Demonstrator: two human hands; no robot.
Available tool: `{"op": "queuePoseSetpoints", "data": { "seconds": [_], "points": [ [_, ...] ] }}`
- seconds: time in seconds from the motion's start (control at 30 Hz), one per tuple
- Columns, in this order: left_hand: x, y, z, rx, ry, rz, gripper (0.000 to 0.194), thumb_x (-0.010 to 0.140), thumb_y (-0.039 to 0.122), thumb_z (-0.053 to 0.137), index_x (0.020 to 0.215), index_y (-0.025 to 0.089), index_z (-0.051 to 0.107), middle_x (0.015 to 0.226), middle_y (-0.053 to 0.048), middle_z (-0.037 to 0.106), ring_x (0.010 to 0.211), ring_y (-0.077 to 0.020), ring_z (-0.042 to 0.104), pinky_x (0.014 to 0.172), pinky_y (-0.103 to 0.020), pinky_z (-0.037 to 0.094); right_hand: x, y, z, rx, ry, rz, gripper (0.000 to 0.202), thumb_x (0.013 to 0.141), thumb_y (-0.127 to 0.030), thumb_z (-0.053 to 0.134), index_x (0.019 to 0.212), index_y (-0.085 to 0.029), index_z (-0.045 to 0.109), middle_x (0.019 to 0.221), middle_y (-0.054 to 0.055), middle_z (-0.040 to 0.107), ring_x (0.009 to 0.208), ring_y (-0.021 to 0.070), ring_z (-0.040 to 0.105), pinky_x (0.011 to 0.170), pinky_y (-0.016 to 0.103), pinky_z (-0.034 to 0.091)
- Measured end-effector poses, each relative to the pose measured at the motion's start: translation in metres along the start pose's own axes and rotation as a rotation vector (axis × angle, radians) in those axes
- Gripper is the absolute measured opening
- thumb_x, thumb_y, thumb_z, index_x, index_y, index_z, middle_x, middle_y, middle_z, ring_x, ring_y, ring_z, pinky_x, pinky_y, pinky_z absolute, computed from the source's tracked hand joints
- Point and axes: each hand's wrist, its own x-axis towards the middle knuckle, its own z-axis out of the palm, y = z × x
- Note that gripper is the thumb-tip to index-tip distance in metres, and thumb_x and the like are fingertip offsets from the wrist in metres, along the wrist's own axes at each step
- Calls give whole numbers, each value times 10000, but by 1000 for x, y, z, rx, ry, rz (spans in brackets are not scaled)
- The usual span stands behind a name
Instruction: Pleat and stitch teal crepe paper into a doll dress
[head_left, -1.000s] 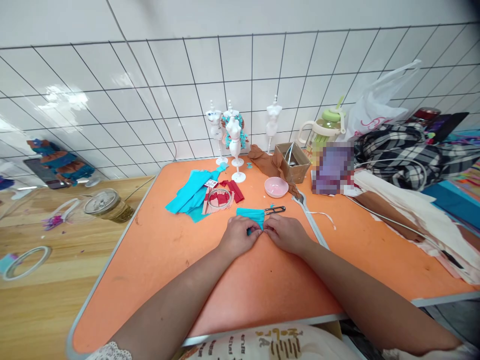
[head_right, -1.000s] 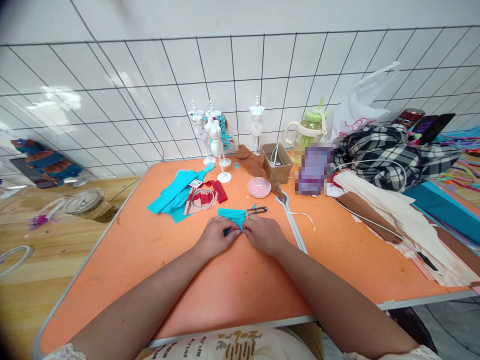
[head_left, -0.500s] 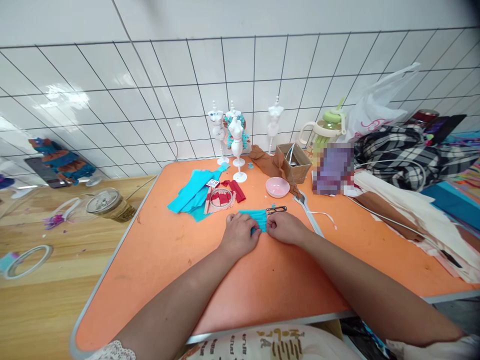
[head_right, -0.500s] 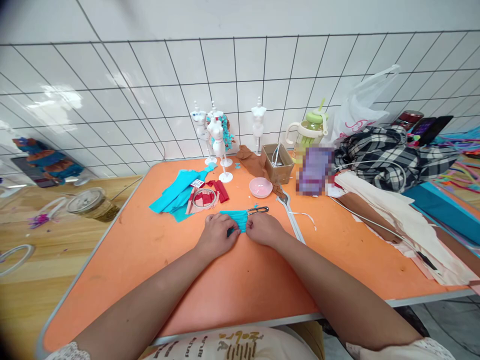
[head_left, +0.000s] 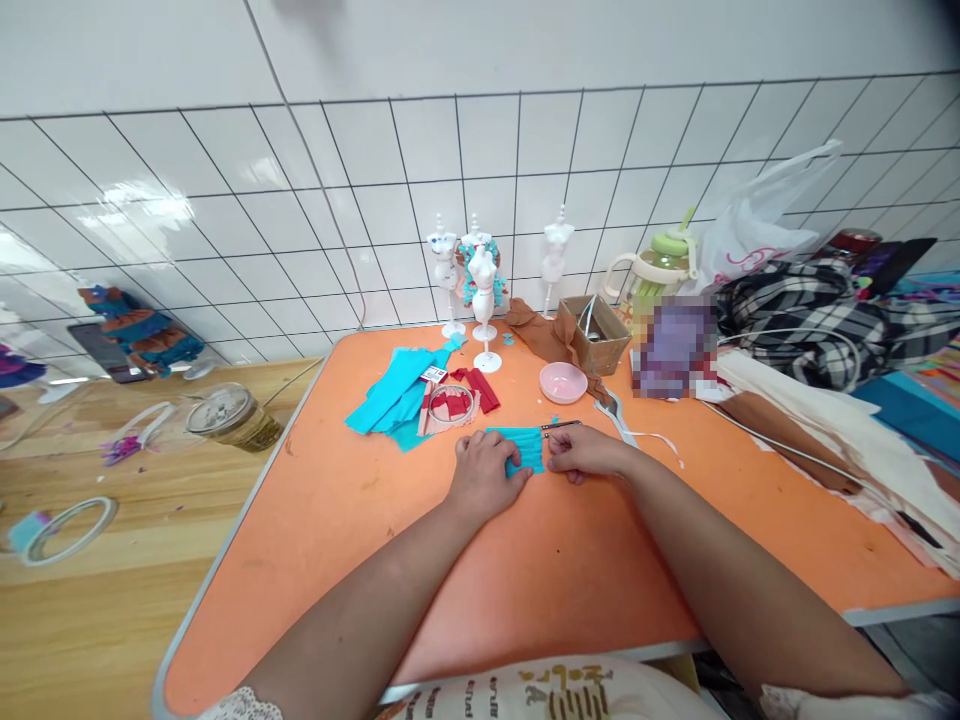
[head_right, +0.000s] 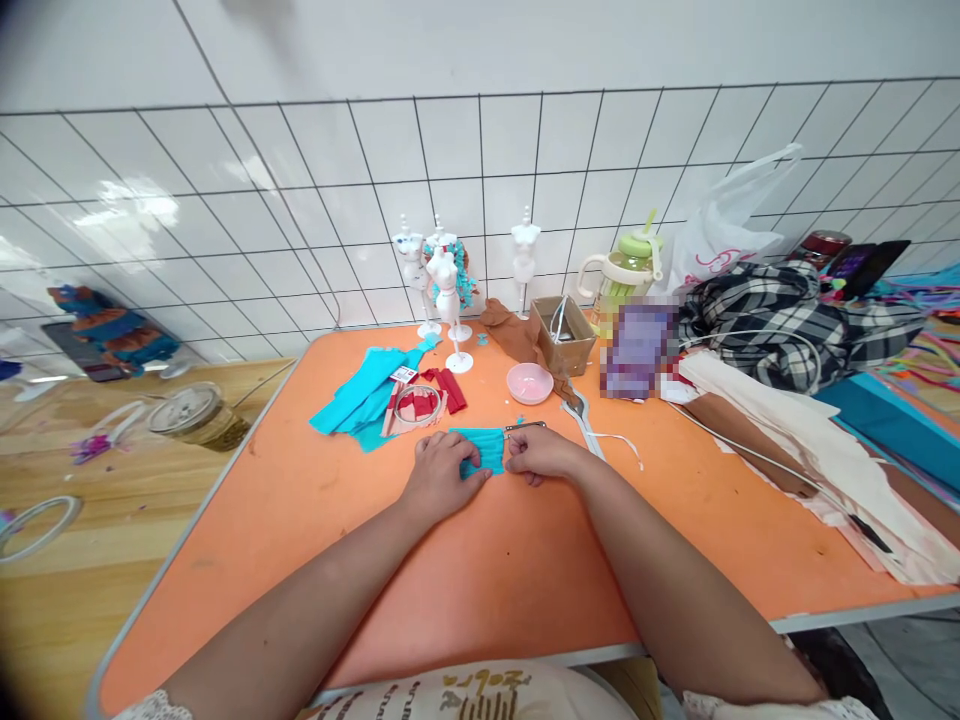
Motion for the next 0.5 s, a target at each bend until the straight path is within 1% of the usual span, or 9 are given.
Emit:
{"op": "queuePoseSetpoints", "data": {
  "seconds": [0.03,0.07,0.13,0.2,0.27,0.33,0.43,0.5],
  "points": [
    [1,-1,1,-4,1,-1,209,759,419,658,764,218,603,862,-27,581,928,-230,489,808,-382,287,0,3,1,52,6,-21,292,652,-274,635,640,-212,350,442,-81,433,442,120,537,434,209,417],
    [1,-2,1,-8,2,-2,203,757,417,661,763,221,608,859,-24,583,925,-227,492,811,-382,287,0,6,2,56,25,-41,308,652,-287,638,642,-214,339,443,-91,409,421,110,515,423,203,401],
    [2,-3,3,-18,13,-8,194,746,411,673,764,227,616,862,-18,585,919,-221,498,824,-385,287,3,8,5,-44,99,-80,302,664,-297,622,640,-213,333,458,-98,381,404,90,472,415,193,356],
    [3,-4,4,-32,22,-15,198,730,415,687,769,232,622,864,-11,584,916,-216,502,843,-391,287,6,9,8,-185,187,-115,283,655,-268,611,622,-206,337,484,-90,384,432,76,440,430,186,306],
    [2,-5,3,-49,24,-24,187,728,408,687,780,238,628,868,-8,586,917,-214,503,855,-395,287,10,9,9,-274,233,-134,268,625,-225,611,598,-198,346,508,-80,402,465,70,416,445,187,265],
    [1,-7,0,-62,20,-38,155,726,377,687,790,245,635,896,-13,588,934,-218,498,855,-399,290,12,9,9,-287,224,-131,256,605,-205,610,594,-197,355,515,-78,408,465,70,402,444,194,242],
    [1,-14,-9,-57,12,-61,146,686,337,714,777,252,638,979,-19,580,993,-243,478,855,-416,292,13,11,9,-290,202,-120,242,624,-220,592,616,-205,350,498,-85,398,433,72,394,434,200,231],
    [3,-22,-16,-40,6,-68,154,668,321,723,772,250,636,996,-19,573,1019,-256,470,867,-431,292,13,13,9,-292,200,-116,236,640,-224,579,625,-208,343,493,-87,397,432,74,394,440,201,229]
  ]
}}
